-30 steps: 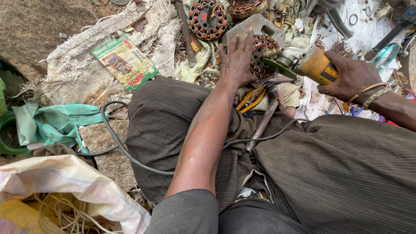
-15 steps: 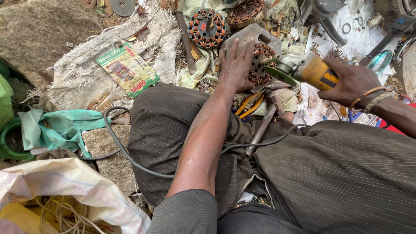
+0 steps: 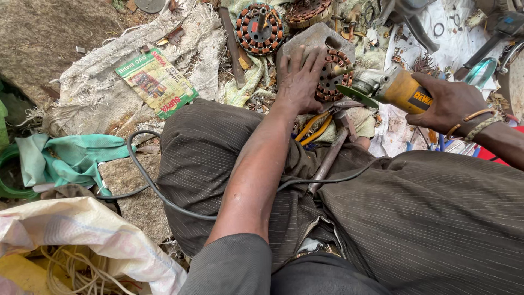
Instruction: The person sits on the ground and uses a handheld angle grinder to grind the surface of a circular metal component. They hold the part steady with one hand while operating the grinder with the other, producing sparks. The person briefly sets the grinder down, picks up the part, and then resumes grinding.
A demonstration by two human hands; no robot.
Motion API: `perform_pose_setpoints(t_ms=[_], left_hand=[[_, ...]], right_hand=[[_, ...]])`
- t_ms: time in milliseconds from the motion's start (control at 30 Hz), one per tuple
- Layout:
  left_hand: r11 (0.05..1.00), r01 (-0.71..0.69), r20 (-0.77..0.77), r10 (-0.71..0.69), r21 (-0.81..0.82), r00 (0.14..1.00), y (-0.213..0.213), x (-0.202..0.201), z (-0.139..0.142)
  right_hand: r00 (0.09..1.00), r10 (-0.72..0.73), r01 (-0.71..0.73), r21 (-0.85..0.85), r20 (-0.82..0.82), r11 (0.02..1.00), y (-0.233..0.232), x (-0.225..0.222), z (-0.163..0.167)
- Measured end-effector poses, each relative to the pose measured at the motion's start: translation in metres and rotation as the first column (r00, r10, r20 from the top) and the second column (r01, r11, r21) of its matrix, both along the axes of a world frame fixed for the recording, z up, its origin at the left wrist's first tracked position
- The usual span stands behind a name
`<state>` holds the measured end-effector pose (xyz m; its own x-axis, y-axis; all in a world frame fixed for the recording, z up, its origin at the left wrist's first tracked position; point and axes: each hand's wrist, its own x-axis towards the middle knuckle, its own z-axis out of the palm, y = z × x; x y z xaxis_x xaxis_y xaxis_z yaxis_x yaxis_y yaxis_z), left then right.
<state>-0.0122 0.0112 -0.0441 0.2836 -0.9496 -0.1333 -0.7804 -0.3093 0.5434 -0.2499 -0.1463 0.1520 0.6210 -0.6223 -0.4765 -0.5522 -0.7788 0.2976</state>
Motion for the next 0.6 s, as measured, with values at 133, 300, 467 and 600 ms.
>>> perform_pose_setpoints(t_ms=[133,300,467,600], left_hand=[[0.996,-0.065,-0.1,0.058,-0.063,0.993,-0.003,0.001,-0.014],[0.986,-0.116,-0.143,0.099,-0.117,0.985,-0.004,-0.002,-0.019],[0.977,-0.149,-0.142,0.127,-0.152,0.982,-0.002,-0.003,-0.018],[0.967,-0.173,-0.137,0.149,-0.185,0.979,-0.002,-0.004,-0.019]], right_hand=[[1.0,0.001,-0.001,0.005,0.006,1.0,0.005,0.012,0.0],[0.999,0.004,-0.005,0.007,0.035,1.0,0.009,0.017,0.001],[0.998,-0.021,0.02,0.014,0.055,1.0,0.012,0.016,-0.003],[0.998,-0.063,0.063,0.019,0.019,0.998,0.012,0.014,-0.005]])
